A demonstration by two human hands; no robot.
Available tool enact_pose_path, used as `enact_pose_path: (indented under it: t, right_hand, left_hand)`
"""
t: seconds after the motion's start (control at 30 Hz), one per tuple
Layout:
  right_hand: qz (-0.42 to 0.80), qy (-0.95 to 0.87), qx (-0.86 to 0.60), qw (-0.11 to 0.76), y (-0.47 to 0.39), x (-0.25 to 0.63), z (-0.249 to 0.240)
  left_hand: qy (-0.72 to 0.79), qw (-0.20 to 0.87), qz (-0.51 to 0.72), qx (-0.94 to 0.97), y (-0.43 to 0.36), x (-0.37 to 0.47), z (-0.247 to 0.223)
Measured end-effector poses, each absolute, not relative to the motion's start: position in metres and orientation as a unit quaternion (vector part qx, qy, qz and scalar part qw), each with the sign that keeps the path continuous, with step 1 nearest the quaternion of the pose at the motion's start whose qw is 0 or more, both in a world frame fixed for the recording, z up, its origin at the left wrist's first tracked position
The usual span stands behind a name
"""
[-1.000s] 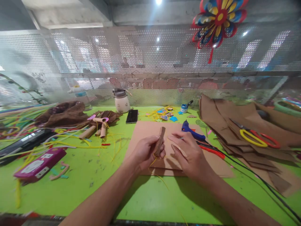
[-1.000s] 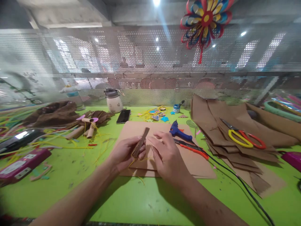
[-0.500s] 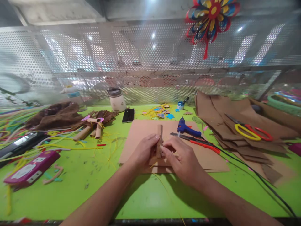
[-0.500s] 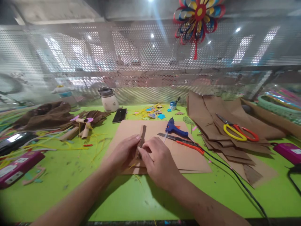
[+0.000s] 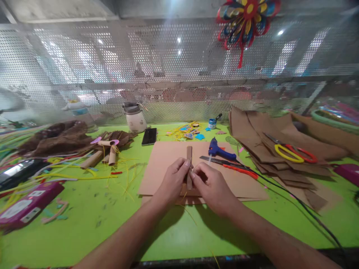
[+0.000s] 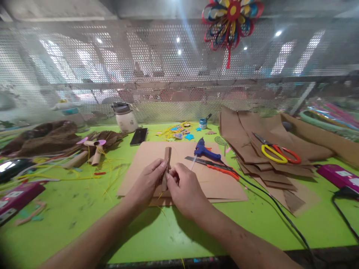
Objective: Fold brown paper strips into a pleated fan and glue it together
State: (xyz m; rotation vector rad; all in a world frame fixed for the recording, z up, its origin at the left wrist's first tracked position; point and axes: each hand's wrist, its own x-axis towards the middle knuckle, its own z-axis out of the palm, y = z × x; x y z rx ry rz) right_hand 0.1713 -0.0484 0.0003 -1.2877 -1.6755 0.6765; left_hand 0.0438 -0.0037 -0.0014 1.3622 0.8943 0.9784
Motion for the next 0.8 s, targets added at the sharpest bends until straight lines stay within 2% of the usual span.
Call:
enact_pose_path:
  t: [0.2,0.47,0.6,0.8]
  right_hand:
    - [0.361,-0.624,-0.495,0.485,-0.045,0.170,-0.003]
    - [0.433,-0.547,-0.462,0.547,-0.042,0.178,0.002]
    - [0.474,-0.544,-0.430,0.542,-0.042,0.177,0.004]
    - [0.408,-0.584,-0.460,0.530,-0.046,0.178,0.007]
  left_hand:
    - [0.391,0.582,0.440,0.561,-0.006,0.045,0.000]
    - [0.328,0.706,0.413,0.472,-0.007,0.043,0.005]
    - [0.278,0.759,0.408,0.424,-0.007,0.042,0.007]
    - [0.272,0.772,0.416,0.397,-0.004,0.040,0.004]
